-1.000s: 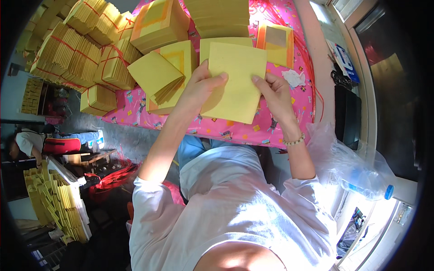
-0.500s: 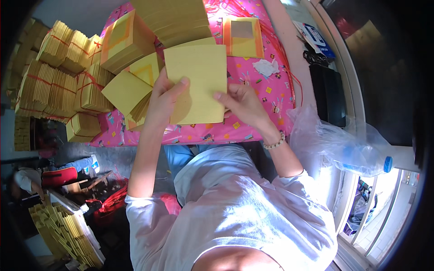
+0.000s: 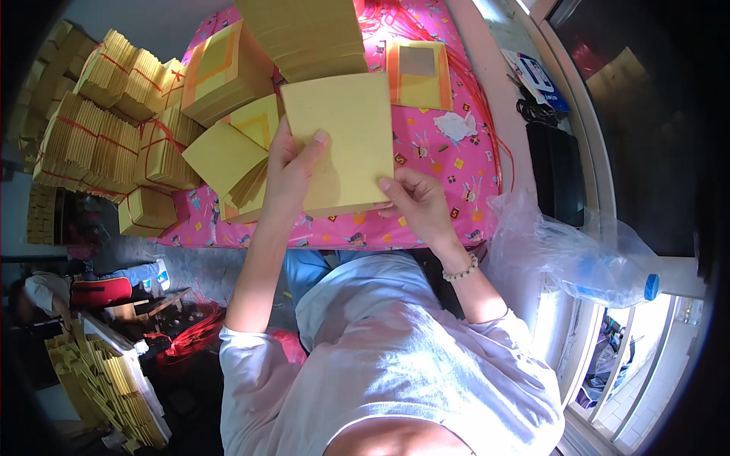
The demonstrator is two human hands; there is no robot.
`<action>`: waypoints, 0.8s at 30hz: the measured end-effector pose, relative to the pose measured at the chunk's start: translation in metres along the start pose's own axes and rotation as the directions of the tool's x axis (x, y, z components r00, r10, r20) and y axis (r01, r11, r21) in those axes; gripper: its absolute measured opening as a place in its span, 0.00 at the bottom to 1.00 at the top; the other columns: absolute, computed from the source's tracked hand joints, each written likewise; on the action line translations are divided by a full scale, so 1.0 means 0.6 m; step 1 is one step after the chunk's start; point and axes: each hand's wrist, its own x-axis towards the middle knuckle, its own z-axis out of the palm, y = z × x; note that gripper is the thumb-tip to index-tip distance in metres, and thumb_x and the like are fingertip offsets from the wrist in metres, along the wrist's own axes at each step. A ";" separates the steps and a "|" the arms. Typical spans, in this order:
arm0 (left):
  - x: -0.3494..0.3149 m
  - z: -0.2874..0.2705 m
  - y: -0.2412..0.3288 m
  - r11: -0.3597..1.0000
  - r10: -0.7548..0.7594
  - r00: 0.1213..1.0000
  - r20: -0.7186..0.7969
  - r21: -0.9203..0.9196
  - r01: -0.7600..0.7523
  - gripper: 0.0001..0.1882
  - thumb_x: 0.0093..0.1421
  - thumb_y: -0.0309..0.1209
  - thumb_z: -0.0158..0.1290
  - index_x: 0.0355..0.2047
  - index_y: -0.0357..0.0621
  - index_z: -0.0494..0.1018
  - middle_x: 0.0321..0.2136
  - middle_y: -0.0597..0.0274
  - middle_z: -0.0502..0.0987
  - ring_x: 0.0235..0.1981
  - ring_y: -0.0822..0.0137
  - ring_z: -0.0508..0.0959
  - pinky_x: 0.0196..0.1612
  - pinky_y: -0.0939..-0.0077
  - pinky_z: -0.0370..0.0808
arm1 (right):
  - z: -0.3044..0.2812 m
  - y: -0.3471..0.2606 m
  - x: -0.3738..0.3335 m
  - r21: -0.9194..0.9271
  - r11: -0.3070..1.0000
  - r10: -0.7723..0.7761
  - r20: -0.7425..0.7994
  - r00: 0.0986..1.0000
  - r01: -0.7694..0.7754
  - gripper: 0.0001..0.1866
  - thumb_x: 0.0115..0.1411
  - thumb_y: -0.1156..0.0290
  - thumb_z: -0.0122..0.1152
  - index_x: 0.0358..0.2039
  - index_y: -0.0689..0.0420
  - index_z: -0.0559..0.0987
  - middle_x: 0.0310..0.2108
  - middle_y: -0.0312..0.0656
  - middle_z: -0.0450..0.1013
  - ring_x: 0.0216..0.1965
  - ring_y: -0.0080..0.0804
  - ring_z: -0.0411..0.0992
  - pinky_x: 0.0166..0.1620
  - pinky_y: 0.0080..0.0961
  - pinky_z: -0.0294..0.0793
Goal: The person stacks yellow paper packets on a pink patterned table, aligns them, and ties each bundle with a red string. They repeatedly pick up packets, stack them, wrap the string, and tie knots to secure the bundles. The person also folds individual packets and places them into stacks.
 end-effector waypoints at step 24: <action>0.034 -0.061 0.007 0.763 -0.151 0.940 0.305 0.641 -0.085 0.19 0.56 0.36 0.57 0.46 0.44 0.70 0.35 0.61 0.75 0.33 0.69 0.75 0.38 0.75 0.73 | -0.237 0.065 0.030 -0.419 0.873 -0.461 -0.548 0.698 0.248 0.16 0.60 0.74 0.57 0.48 0.65 0.69 0.47 0.44 0.70 0.46 0.27 0.70 0.50 0.23 0.69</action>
